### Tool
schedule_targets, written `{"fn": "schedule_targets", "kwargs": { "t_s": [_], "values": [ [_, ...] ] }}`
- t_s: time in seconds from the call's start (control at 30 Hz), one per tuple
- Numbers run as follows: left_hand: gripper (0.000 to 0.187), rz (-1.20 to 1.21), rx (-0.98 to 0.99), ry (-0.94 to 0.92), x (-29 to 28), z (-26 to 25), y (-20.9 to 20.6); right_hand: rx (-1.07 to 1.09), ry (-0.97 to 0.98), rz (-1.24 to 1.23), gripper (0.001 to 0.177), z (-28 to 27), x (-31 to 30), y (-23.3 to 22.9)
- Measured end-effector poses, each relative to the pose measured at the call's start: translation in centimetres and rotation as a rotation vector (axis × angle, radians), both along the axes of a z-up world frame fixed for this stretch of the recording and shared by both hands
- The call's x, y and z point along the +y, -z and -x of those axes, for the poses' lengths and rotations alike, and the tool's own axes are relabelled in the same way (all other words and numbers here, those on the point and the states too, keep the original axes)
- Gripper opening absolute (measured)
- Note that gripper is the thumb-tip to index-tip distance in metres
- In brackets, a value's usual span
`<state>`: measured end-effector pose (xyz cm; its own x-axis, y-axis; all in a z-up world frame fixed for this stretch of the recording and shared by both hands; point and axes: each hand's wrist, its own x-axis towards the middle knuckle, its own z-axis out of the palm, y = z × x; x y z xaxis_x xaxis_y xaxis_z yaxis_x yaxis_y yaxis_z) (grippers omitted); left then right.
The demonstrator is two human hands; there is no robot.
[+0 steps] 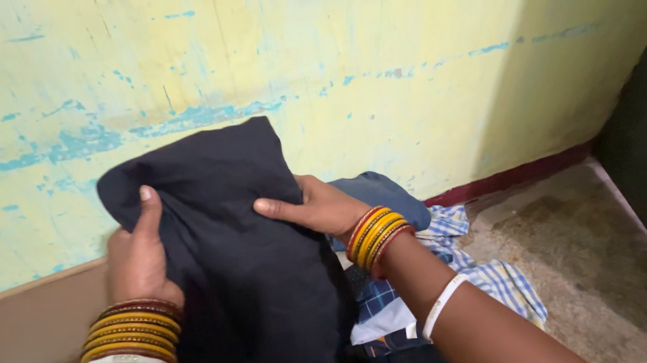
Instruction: The person folds several items of clothing and places them into a stack, while also sorting other pieces of clothing into a cardboard box by hand.
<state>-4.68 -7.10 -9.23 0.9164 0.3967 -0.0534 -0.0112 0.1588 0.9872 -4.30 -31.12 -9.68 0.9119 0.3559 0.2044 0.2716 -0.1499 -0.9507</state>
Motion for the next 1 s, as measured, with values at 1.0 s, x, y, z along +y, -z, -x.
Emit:
{"fn": "schedule_targets", "kwargs": {
  "t_s": [1.0],
  "values": [
    [0.067,-0.994,-0.215,0.175,0.0,-4.8,9.3,-0.239,0.350,-0.274,0.040,-1.5,2.0,0.5]
  ]
}}
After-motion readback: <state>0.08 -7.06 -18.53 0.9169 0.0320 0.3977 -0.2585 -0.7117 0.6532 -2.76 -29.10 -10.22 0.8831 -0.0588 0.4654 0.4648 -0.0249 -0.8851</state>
